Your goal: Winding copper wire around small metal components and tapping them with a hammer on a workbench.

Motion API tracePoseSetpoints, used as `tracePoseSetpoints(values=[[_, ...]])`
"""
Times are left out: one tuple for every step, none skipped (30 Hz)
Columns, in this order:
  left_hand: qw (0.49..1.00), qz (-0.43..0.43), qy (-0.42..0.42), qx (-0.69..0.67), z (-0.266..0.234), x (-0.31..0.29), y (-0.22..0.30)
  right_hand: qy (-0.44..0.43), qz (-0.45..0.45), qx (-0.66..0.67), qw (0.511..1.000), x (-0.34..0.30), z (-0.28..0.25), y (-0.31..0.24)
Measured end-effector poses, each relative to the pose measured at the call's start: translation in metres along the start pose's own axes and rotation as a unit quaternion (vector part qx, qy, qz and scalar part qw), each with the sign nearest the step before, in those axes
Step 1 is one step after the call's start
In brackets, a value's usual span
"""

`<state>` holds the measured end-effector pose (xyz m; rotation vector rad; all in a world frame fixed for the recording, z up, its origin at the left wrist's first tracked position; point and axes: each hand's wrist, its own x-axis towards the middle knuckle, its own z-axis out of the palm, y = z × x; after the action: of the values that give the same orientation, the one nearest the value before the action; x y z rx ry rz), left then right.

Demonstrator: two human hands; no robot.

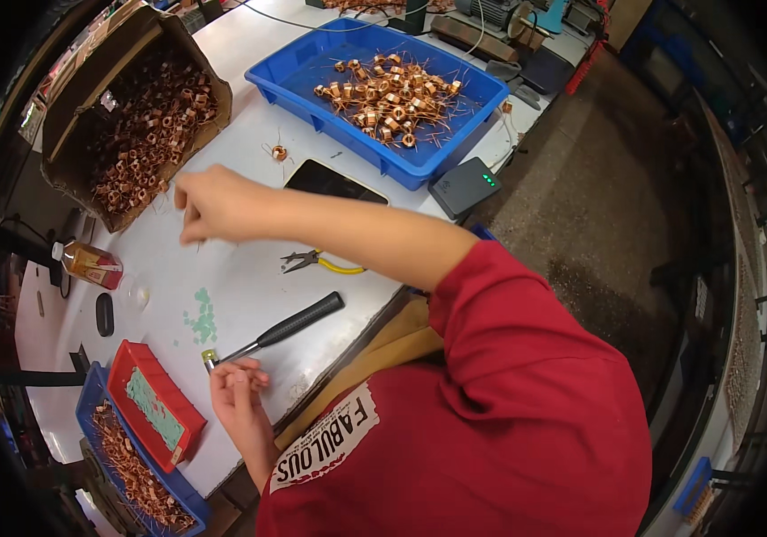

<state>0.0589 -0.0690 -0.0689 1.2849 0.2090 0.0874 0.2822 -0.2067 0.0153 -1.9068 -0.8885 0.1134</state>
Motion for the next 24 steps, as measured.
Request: tracePoseSetpoints(values=[[0.999,0.032,0.004,-0.017,-0.002,0.002,0.000,-0.001,0.000,0.001,1.000,-0.017,0.001,-0.012],[0.997,0.064,0.008,-0.033,-0.002,0.005,0.001,-0.011,-0.012,0.071,0.997,-0.034,0.004,-0.022],[0.995,0.090,0.007,-0.052,-0.002,0.011,-0.001,-0.018,-0.018,0.138,0.990,-0.048,0.007,-0.027],[0.995,0.090,0.010,-0.051,-0.001,0.013,0.000,-0.044,0.021,0.225,0.973,-0.061,0.011,-0.033],[0.991,0.064,-0.006,-0.113,0.001,0.017,0.002,-0.069,0.060,0.311,0.946,-0.070,0.016,-0.037],[0.983,0.039,-0.026,-0.175,0.005,0.020,0.005,-0.066,0.060,0.312,0.946,-0.079,0.020,-0.037],[0.971,0.012,-0.046,-0.236,0.009,0.023,0.008,-0.057,0.087,0.378,0.920,-0.087,0.025,-0.034],[0.953,-0.015,-0.064,-0.296,0.012,0.024,0.009,-0.048,0.114,0.442,0.888,-0.094,0.028,-0.033],[0.954,-0.016,-0.066,-0.294,0.014,0.025,0.009,-0.046,0.113,0.443,0.888,-0.099,0.030,-0.034],[0.953,-0.016,-0.089,-0.288,0.017,0.024,0.008,-0.031,0.117,0.426,0.896,-0.105,0.031,-0.035],[0.953,-0.017,-0.111,-0.283,0.019,0.024,0.005,-0.015,0.122,0.409,0.904,-0.111,0.031,-0.036],[0.951,-0.018,-0.133,-0.278,0.021,0.024,0.003,0.000,0.127,0.392,0.911,-0.115,0.032,-0.036],[0.950,-0.019,-0.154,-0.273,0.022,0.024,0.001,0.014,0.133,0.375,0.917,-0.117,0.031,-0.035],[0.950,-0.021,-0.153,-0.271,0.021,0.026,-0.001,0.015,0.134,0.377,0.917,-0.117,0.031,-0.033],[0.949,-0.027,-0.161,-0.268,0.017,0.028,-0.003,0.016,0.124,0.360,0.925,-0.117,0.031,-0.031],[0.949,-0.034,-0.165,-0.265,0.012,0.029,-0.005,0.015,0.115,0.346,0.931,-0.118,0.032,-0.028],[0.950,-0.040,-0.166,-0.262,0.007,0.029,-0.007,0.011,0.106,0.332,0.937,-0.118,0.034,-0.025],[0.951,-0.046,-0.158,-0.261,0.005,0.021,-0.007,-0.001,0.099,0.323,0.941,-0.119,0.038,-0.023],[0.949,-0.080,-0.139,-0.272,0.006,0.021,-0.008,-0.002,0.119,0.377,0.919,-0.119,0.036,-0.022],[0.947,-0.114,-0.102,-0.282,0.005,0.019,-0.005,0.022,0.109,0.364,0.925,-0.121,0.039,-0.019],[0.926,-0.137,-0.122,-0.330,0.012,0.025,-0.008,0.056,0.146,0.386,0.909,-0.126,0.030,-0.019],[0.930,-0.134,-0.140,-0.311,0.017,0.028,-0.004,0.074,0.187,0.414,0.888,-0.126,0.028,-0.020],[0.932,-0.132,-0.167,-0.293,0.023,0.029,0.002,0.098,0.175,0.403,0.893,-0.126,0.030,-0.018],[0.930,-0.113,-0.180,-0.301,0.027,0.028,0.004,0.099,0.173,0.404,0.893,-0.126,0.031,-0.019]])
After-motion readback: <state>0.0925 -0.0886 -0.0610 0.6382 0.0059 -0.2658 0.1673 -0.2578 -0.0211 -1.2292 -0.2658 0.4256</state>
